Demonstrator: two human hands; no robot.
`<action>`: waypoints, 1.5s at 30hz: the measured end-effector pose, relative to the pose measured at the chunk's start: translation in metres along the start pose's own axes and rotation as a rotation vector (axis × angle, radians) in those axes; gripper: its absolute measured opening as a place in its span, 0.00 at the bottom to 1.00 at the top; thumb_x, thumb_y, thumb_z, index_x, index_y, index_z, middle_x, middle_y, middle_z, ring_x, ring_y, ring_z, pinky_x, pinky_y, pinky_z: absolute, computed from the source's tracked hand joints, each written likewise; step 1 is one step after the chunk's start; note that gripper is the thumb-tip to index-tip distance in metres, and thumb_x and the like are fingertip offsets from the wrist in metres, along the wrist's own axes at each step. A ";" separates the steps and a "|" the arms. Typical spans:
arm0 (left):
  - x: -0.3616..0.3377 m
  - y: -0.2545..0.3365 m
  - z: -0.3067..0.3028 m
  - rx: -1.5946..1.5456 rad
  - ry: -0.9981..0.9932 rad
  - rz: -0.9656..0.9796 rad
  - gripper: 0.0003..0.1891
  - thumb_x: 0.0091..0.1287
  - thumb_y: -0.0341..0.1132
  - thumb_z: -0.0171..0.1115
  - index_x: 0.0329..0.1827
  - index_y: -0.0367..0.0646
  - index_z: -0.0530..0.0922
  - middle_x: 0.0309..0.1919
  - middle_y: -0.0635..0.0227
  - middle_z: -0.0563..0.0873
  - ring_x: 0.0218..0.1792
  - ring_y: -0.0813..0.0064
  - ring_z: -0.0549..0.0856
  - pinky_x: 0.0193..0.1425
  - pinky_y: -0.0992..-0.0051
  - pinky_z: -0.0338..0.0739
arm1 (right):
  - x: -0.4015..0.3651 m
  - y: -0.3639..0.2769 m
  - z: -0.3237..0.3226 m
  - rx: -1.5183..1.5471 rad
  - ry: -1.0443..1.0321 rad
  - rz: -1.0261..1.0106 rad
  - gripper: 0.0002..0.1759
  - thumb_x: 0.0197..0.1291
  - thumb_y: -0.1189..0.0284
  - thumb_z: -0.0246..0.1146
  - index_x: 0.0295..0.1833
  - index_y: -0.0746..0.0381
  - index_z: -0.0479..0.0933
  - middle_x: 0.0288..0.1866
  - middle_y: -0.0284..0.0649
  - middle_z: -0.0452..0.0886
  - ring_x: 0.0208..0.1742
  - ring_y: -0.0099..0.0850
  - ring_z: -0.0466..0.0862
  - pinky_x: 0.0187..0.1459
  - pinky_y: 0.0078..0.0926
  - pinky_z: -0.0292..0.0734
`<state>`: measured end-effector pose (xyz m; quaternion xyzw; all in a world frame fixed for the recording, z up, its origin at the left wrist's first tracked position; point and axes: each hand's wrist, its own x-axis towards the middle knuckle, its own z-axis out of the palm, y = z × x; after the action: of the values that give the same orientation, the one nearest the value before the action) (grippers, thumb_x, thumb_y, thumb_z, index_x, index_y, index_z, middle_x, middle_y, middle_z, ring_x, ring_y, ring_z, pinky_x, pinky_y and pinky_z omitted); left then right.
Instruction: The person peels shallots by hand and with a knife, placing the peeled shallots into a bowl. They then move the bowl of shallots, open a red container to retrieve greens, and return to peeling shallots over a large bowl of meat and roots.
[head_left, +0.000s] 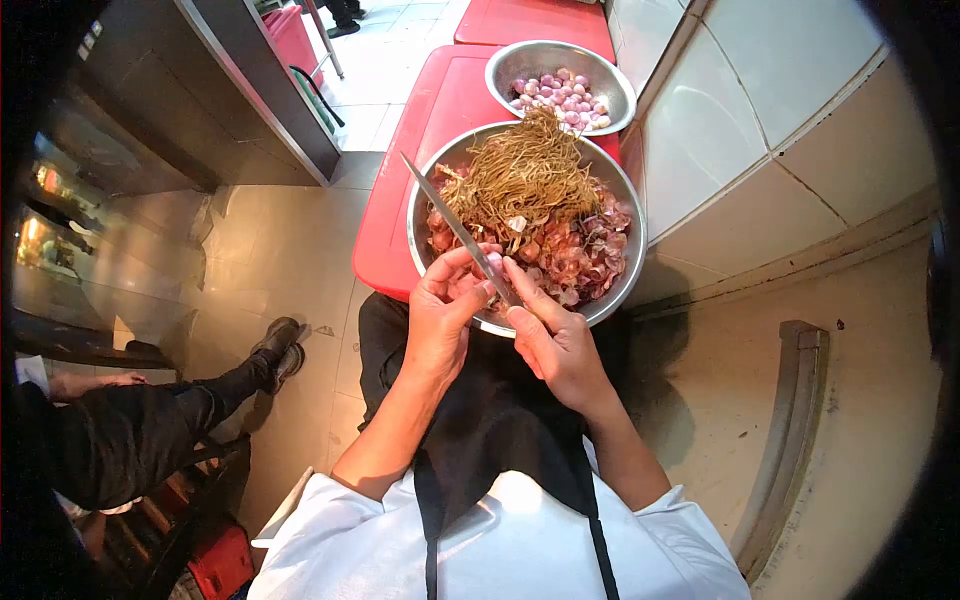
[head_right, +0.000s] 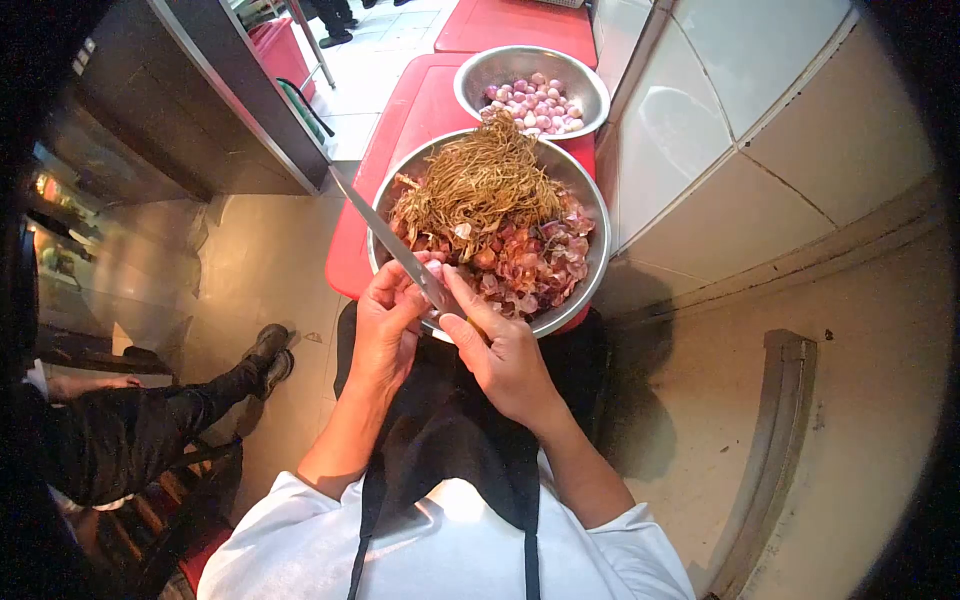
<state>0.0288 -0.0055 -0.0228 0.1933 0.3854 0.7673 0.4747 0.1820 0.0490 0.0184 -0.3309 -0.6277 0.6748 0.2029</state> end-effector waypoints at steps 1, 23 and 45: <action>0.000 -0.001 0.001 0.005 0.006 0.009 0.20 0.65 0.18 0.66 0.61 0.34 0.77 0.59 0.58 0.84 0.57 0.71 0.85 0.66 0.71 0.78 | 0.000 -0.001 0.001 0.012 -0.004 -0.004 0.30 0.74 0.70 0.59 0.79 0.60 0.65 0.40 0.30 0.81 0.28 0.15 0.70 0.31 0.17 0.69; -0.002 -0.002 0.005 0.090 0.005 0.098 0.19 0.65 0.17 0.65 0.59 0.34 0.77 0.60 0.54 0.84 0.56 0.72 0.85 0.63 0.72 0.80 | 0.000 0.008 0.004 -0.038 0.049 -0.064 0.29 0.74 0.69 0.58 0.77 0.65 0.65 0.41 0.41 0.81 0.38 0.25 0.79 0.42 0.22 0.75; -0.003 -0.002 0.005 0.170 0.033 0.132 0.18 0.66 0.16 0.63 0.59 0.32 0.76 0.59 0.53 0.85 0.55 0.73 0.86 0.63 0.73 0.81 | 0.002 0.009 0.008 0.437 0.027 0.075 0.27 0.80 0.60 0.50 0.78 0.59 0.65 0.23 0.30 0.71 0.20 0.14 0.68 0.19 0.13 0.62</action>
<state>0.0352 -0.0058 -0.0211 0.2451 0.4432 0.7645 0.3988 0.1765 0.0431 0.0094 -0.3112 -0.4509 0.7975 0.2527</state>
